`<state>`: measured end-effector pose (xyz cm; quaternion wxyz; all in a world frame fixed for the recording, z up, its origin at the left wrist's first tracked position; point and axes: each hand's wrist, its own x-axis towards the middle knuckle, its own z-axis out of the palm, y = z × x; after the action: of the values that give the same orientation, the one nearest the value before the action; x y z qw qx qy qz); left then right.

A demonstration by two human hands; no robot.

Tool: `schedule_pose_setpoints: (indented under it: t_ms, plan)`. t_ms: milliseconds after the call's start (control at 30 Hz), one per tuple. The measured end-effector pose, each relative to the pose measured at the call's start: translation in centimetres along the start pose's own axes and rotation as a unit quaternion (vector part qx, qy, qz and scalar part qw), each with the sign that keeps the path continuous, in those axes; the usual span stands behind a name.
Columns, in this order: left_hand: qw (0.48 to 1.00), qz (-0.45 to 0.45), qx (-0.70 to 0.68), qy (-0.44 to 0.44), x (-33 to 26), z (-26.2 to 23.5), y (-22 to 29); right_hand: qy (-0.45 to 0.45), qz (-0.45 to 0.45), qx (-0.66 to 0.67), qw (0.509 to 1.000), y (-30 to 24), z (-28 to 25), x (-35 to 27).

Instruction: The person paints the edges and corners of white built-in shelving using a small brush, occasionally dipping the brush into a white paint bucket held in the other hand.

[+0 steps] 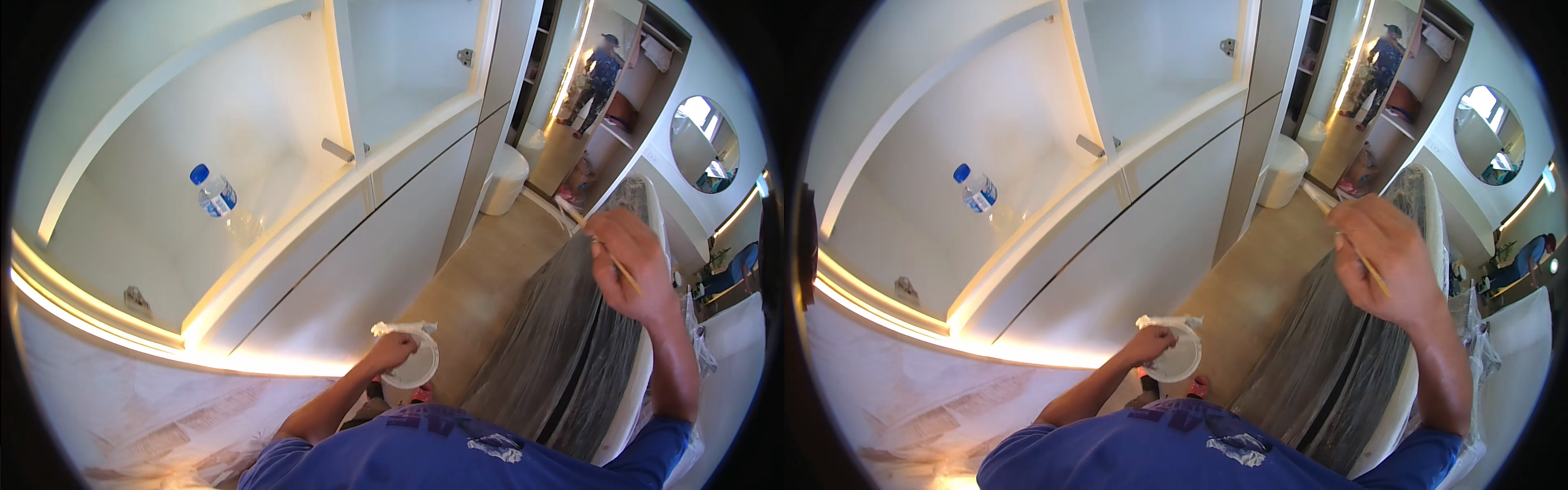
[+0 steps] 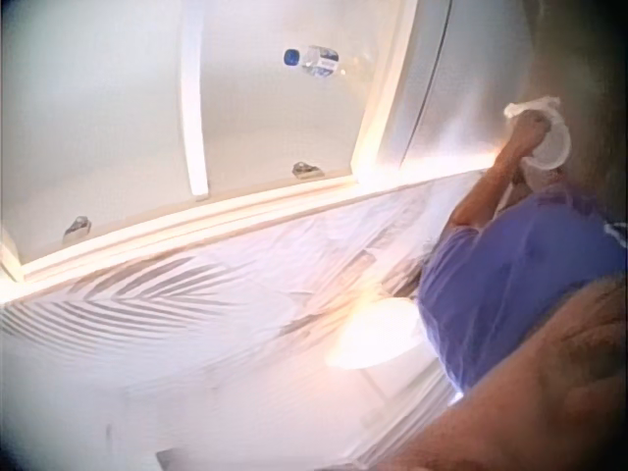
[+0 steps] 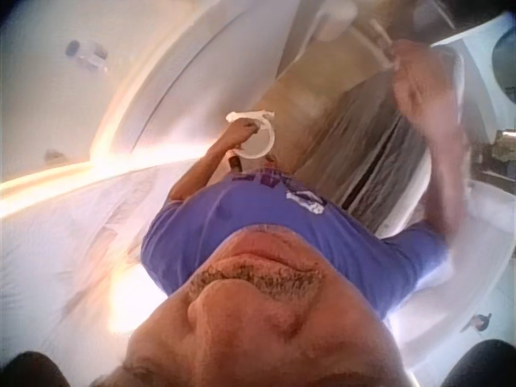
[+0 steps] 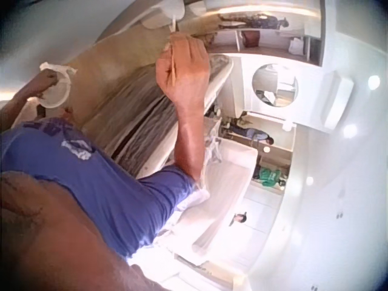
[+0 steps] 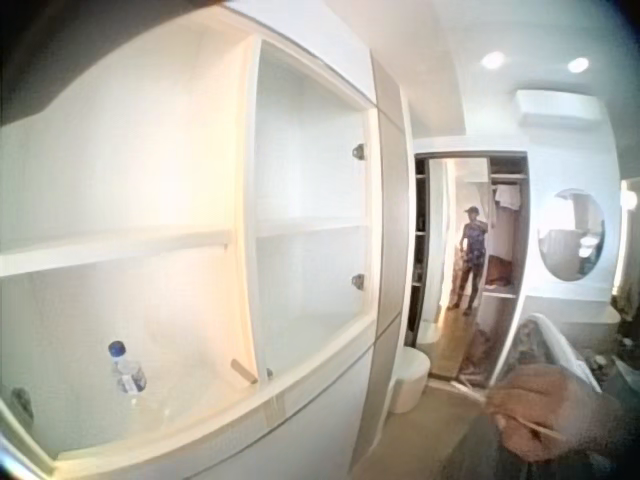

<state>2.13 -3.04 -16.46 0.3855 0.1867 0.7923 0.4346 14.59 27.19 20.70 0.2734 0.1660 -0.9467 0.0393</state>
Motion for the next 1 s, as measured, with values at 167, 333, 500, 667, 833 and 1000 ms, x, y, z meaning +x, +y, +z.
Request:
schedule_pose_setpoints:
  t_ms: [167,333,500,667,833,1000]
  plan:
    - [0.996,0.054,-0.035,0.069,-0.1,0.4,2.5,-0.041,0.033,0.128,0.990,0.7,4.2,-3.6]
    - [0.992,0.038,-0.086,0.086,-1.6,0.1,9.1,-0.060,0.061,0.219,0.972,1.7,6.0,-6.6]
    - [0.981,0.026,-0.185,0.052,-1.2,-0.1,13.8,-0.081,0.087,0.290,0.950,2.5,7.9,-7.7]
    - [0.959,0.062,-0.275,0.016,-0.4,-1.7,16.3,-0.127,0.060,0.335,0.932,2.3,8.5,-7.2]
    - [0.945,0.082,-0.316,0.005,0.3,-0.5,18.3,-0.153,0.076,0.314,0.934,2.6,8.9,-7.3]
    - [0.930,0.078,-0.358,0.003,2.0,2.4,14.7,-0.158,0.152,0.246,0.944,4.5,10.2,-7.9]
